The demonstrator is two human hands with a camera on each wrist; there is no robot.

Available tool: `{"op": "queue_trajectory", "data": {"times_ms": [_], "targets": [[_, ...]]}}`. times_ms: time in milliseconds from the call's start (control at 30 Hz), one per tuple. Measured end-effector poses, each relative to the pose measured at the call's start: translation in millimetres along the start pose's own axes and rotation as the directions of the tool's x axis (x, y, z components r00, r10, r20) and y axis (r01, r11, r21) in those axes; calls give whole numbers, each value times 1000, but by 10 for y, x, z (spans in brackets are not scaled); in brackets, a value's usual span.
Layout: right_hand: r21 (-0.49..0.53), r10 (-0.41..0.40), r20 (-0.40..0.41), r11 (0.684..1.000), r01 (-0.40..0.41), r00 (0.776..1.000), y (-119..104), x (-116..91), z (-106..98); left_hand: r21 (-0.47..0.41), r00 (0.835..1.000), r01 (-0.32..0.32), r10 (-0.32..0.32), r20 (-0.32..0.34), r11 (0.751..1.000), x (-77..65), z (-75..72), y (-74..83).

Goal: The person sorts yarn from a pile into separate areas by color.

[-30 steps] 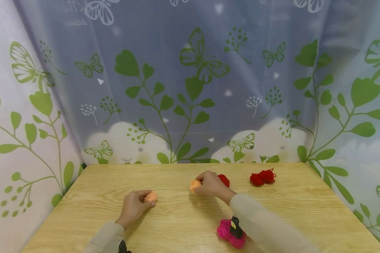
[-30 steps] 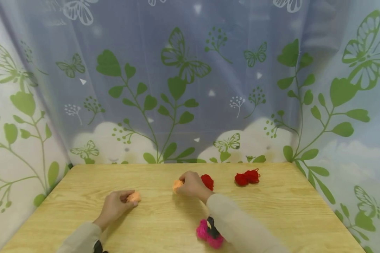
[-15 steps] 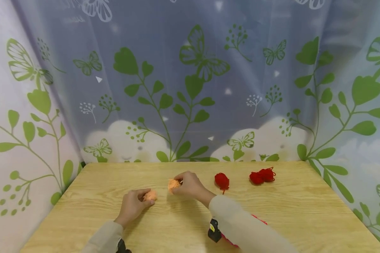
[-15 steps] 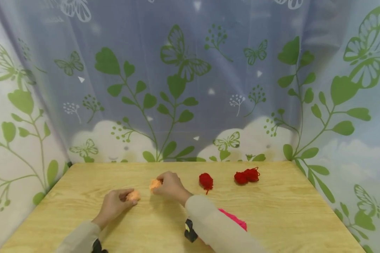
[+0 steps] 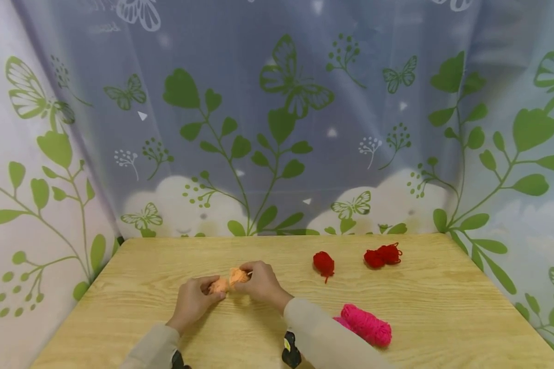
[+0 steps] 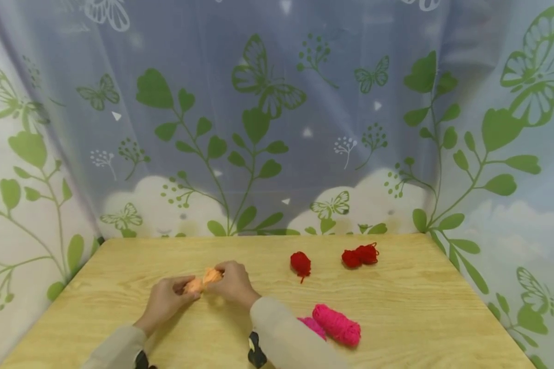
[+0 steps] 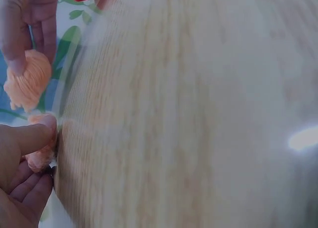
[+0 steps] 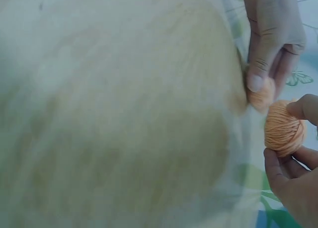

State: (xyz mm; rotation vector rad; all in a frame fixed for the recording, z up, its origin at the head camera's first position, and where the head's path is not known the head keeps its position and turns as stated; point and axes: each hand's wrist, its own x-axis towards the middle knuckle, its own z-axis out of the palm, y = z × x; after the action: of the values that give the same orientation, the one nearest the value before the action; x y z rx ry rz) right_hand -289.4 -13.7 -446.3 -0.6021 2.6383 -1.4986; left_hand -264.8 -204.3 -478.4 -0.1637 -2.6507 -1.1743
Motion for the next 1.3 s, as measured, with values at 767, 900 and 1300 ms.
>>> {"op": "queue_trajectory", "data": {"times_ms": [767,900,1300], "targets": [[52,2,-38,999,0,999,152,-72,238,-7,1000,4,-4,6,1000,-23,18,-18],[56,11,-38,998,-9,999,141,-69,231,-15,1000,-2,2,9,1000,-15,22,-26],[65,40,-32,997,-38,999,90,-44,210,-18,1000,-4,4,4,1000,-1,9,-25]]}}
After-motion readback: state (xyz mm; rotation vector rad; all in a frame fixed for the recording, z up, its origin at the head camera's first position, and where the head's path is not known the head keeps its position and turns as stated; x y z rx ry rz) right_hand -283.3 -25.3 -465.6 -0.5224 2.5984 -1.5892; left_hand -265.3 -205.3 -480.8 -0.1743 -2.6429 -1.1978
